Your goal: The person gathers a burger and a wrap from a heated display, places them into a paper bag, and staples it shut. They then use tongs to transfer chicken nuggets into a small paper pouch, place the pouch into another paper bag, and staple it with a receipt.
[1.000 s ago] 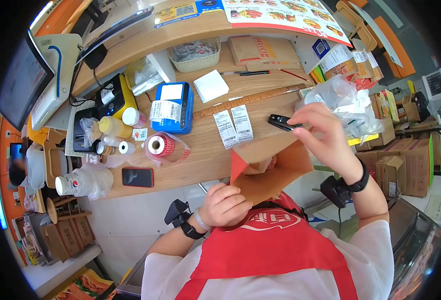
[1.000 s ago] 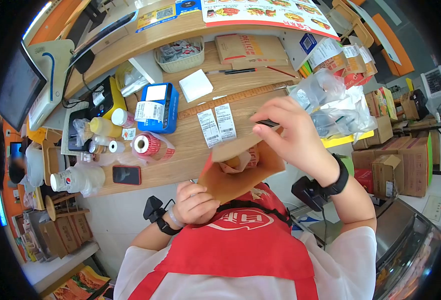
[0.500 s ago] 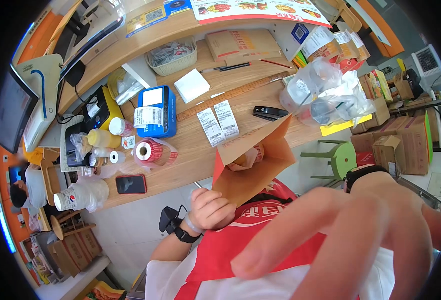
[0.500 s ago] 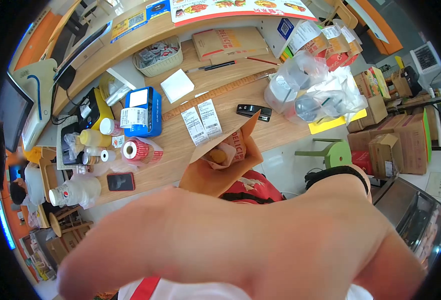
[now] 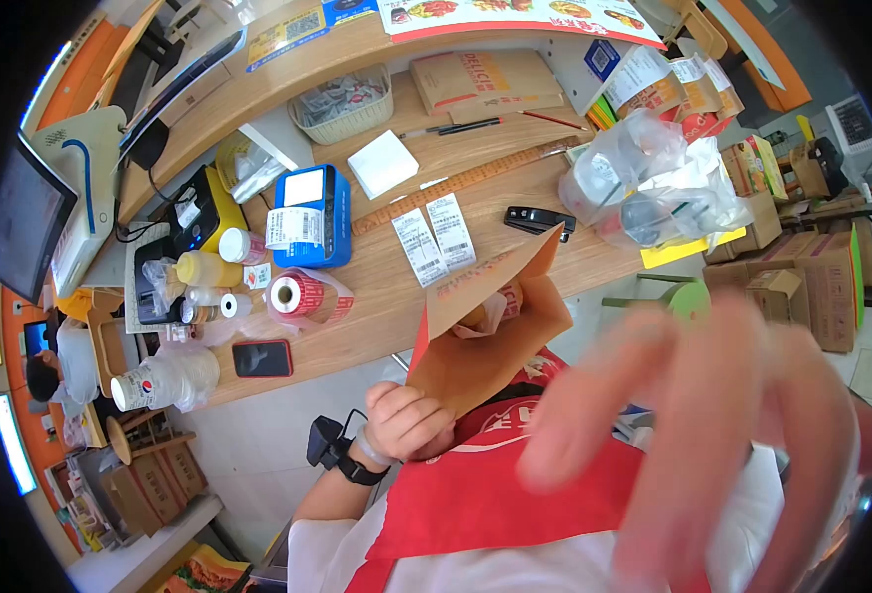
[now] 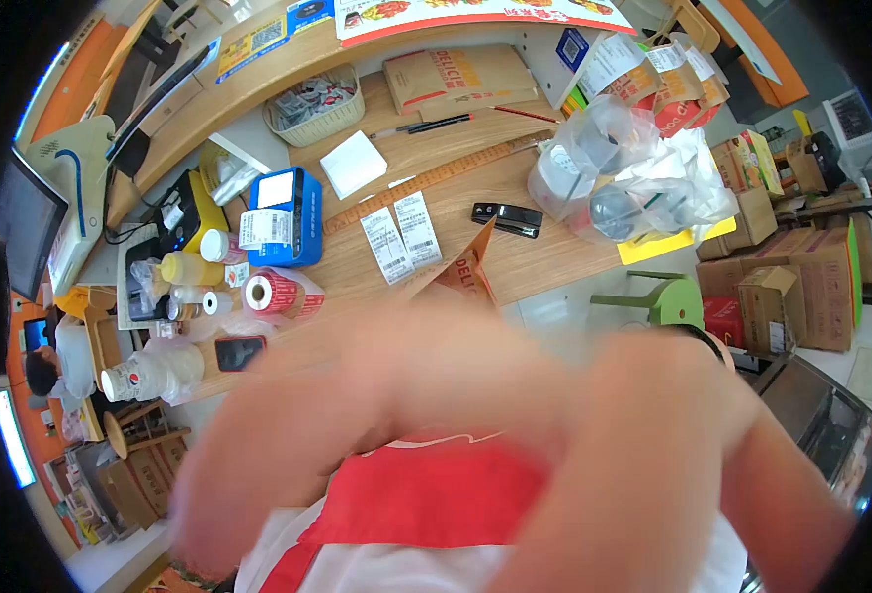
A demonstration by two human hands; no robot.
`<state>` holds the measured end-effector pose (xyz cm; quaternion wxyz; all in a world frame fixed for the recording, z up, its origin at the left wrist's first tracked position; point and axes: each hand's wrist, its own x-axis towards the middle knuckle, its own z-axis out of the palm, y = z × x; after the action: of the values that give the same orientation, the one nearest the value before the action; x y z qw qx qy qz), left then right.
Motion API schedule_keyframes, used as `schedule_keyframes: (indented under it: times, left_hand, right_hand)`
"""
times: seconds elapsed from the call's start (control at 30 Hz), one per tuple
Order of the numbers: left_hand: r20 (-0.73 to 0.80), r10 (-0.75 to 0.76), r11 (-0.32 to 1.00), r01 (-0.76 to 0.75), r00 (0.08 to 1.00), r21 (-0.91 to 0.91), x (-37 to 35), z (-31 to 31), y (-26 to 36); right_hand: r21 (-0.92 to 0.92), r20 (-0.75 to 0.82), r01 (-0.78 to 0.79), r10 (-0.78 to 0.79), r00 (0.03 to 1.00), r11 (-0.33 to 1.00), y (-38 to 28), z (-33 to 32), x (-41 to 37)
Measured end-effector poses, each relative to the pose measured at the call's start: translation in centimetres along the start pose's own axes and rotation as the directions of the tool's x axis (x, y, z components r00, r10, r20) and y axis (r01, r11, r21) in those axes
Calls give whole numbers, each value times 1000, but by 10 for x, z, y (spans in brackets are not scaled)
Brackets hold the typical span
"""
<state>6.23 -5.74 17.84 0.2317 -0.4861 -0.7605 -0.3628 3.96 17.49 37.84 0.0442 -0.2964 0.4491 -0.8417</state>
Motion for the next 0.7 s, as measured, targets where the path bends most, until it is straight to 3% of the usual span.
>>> schedule_keyframes:
  times: [0.07, 0.1, 0.13, 0.2, 0.23, 0.27, 0.3, 0.33, 0.37, 0.43, 0.5, 0.53, 0.6, 0.7]
  left_hand:
    - [82, -113, 988, 103, 990, 117, -14, 9, -2]
    - [75, -115, 987, 105, 991, 122, -7, 8, -2]
    - [18, -63, 992, 61, 998, 111, 5, 4, -4]
    - [-43, -10, 994, 15, 999, 111, 16, 4, -7]
    - [-40, 4, 996, 0, 999, 92, 18, 5, -8]
    - [-37, 21, 997, -18, 999, 74, 21, 6, -9]
    - [-42, 30, 996, -27, 999, 80, 25, 6, -11]
    - [-3, 66, 996, -66, 998, 54, 30, 7, -16]
    - [30, 113, 993, -114, 993, 38, 37, 8, -24]
    - [38, 181, 983, -183, 983, 36, 50, 12, -40]
    - [66, 273, 962, -272, 960, -21, 59, 13, -52]
    - [89, 268, 963, -268, 959, -8, 55, 15, -53]
    - [90, 230, 972, -233, 969, 15, 49, 13, -49]
    - [50, 180, 981, -183, 982, 65, 43, 0, -44]
  right_hand:
    - [-169, 36, 13, -7, 999, 986, 6, -18, -2]
    - [-388, 110, 40, 3, 994, 921, 10, -34, -4]
    - [-657, 155, -36, 181, 971, 753, 12, -46, -6]
    - [-873, 118, -96, 398, 910, 479, 39, -51, -7]
    - [-873, 121, -92, 395, 910, 479, 49, -53, -8]
    - [-951, 168, -48, 642, 748, 305, 56, -56, -6]
    - [-989, 144, 54, 837, 527, 136, 64, -58, -4]
    - [-993, 115, 78, 931, 347, 93, 75, -56, 6]
    - [-992, 65, 118, 984, 164, 46, 88, -54, 19]
    - [-990, 65, 127, 998, 3, 64, 126, -61, 28]
    - [-964, 65, 243, 978, -198, 113, 162, -74, 28]
    - [-965, -22, 260, 982, -185, 28, 196, -92, 11]
    - [-951, -94, 305, 987, -129, -50, 192, -95, 8]
    - [-711, 147, 702, 985, 91, 41, 183, -108, -23]
